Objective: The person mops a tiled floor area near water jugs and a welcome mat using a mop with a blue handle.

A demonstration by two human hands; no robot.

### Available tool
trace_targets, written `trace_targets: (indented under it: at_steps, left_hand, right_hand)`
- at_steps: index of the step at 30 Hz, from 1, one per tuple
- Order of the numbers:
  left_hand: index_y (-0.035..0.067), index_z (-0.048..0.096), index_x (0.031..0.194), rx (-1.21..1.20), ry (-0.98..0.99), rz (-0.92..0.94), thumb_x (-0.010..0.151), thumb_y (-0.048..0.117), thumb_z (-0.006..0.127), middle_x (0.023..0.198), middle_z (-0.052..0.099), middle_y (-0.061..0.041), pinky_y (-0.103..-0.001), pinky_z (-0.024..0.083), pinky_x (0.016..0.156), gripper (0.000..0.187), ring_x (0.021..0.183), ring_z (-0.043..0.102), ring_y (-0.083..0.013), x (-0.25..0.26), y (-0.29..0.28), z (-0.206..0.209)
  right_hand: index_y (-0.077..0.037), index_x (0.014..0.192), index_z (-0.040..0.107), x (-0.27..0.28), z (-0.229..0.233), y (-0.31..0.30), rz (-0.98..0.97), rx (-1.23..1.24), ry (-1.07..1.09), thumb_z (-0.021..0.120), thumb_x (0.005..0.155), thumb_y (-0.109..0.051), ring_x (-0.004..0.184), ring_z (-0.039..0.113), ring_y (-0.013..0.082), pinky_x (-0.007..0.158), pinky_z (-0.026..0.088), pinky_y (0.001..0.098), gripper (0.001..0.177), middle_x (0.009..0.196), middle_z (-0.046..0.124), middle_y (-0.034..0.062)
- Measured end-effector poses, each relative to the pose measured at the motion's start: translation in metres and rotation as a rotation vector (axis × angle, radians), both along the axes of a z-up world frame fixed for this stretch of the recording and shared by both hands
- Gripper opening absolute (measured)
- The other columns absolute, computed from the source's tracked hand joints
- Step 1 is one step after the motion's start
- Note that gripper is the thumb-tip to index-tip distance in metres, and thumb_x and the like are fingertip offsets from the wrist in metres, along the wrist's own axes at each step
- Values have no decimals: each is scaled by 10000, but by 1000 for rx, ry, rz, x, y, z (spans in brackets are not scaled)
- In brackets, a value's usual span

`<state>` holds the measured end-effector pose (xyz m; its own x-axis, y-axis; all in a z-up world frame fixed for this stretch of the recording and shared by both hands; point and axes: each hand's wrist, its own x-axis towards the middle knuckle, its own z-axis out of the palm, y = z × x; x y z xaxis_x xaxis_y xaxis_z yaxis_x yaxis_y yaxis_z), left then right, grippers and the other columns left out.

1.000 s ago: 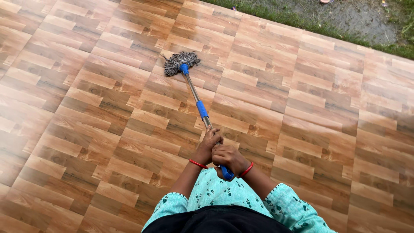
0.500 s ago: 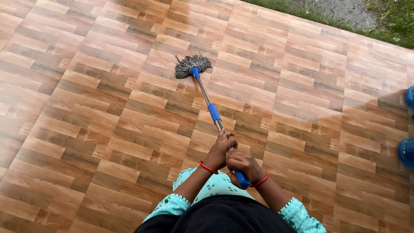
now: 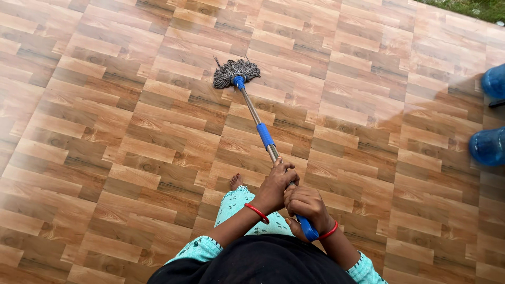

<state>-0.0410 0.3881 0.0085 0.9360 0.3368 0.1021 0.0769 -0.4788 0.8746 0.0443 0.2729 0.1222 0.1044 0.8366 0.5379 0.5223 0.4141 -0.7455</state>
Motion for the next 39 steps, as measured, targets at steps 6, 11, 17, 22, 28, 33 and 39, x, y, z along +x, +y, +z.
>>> trace_targets:
  at_steps: [6,11,17,22,28,33,39]
  left_hand:
    - [85,628,956,35,-45,-52,826,147,742,1220,591,-220,-598,237,1258,183,1382,465,-446,-3,-6,13]
    - [77,603,947,30,-28,-102,793,106,731,1222,585,-226,-616,177,1260,202,1413,442,-452,5,20,-2]
    - [75,593,930,41,-96,-100,792,78,728,1267,581,-232,-588,208,1249,193,1422,392,-496,38,103,-43]
    - [76,585,913,51,-110,-116,786,82,715,1242,586,-226,-577,207,1263,181,1401,431,-473,85,202,-63]
    - [78,593,944,72,-132,-189,825,83,672,1170,595,-203,-596,177,1295,143,1347,519,-392,153,314,-90]
    - [68,582,951,58,-168,-193,822,70,668,1186,586,-215,-615,167,1265,155,1343,489,-399,177,341,-105]
    - [76,579,925,54,-143,-218,819,82,706,1141,598,-185,-634,110,1285,166,1339,516,-372,160,286,-96]
  right_hand:
    - [-75,694,490,-4,-5,-15,-21,25,32,703,684,-140,677,632,288,727,561,395,223,699,572,105]
    - [-85,688,502,8,-36,15,-12,139,28,711,645,-150,673,667,283,673,567,388,223,699,602,96]
    - [-70,694,491,44,-59,92,22,63,-35,700,571,-91,736,669,324,732,565,406,243,727,610,115]
    - [-63,703,483,84,-72,186,-13,59,-107,682,559,-59,753,653,325,769,576,419,246,743,591,121]
    - [-65,699,482,139,-97,282,-102,12,-161,635,548,-39,763,657,329,767,567,409,217,728,572,121]
    - [-62,700,491,161,-106,306,-146,11,-194,623,536,-33,765,647,347,784,572,409,213,723,565,136]
    - [-67,681,482,138,-97,251,-171,-10,-177,603,531,-29,743,646,327,854,588,412,197,722,582,125]
